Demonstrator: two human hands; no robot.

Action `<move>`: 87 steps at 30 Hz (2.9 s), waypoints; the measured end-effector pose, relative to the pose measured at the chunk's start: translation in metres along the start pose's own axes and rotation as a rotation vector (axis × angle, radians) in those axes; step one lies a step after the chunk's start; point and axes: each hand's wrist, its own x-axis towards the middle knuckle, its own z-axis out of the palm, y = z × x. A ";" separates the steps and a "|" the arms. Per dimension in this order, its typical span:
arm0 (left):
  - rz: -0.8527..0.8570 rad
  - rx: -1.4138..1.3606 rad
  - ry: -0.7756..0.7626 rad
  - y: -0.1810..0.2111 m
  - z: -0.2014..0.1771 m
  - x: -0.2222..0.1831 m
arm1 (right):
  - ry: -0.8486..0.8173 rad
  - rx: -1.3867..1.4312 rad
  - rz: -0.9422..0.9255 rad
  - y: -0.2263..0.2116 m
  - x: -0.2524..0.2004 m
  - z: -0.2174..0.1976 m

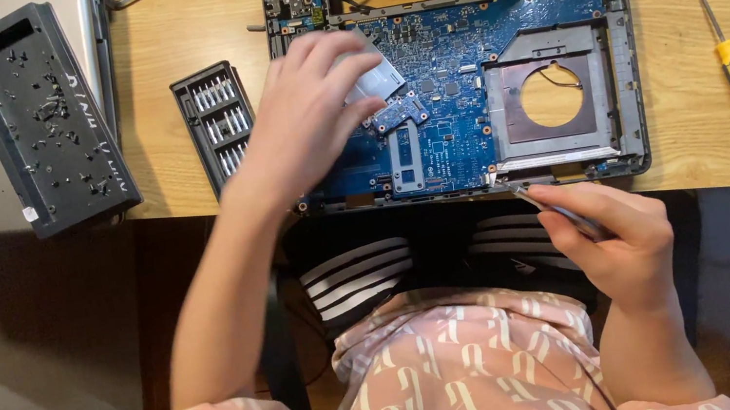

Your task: Disassembling a laptop to remove and inspect internal hardware components including the motherboard and storage brackets.

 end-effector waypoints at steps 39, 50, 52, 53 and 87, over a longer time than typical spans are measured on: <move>-0.071 -0.456 -0.170 0.041 0.009 0.037 | 0.134 0.668 0.374 0.035 0.027 0.017; -0.052 -0.641 -0.197 0.072 0.021 0.038 | 0.087 0.887 0.519 0.036 0.040 0.016; -0.053 -0.624 -0.230 0.070 0.022 0.040 | 0.095 0.888 0.593 0.038 0.040 0.013; -0.052 -0.624 -0.231 0.069 0.022 0.040 | 0.096 0.887 0.593 0.036 0.042 0.012; -0.528 -1.256 0.152 0.087 0.049 -0.005 | 0.096 0.768 0.567 0.026 0.043 0.012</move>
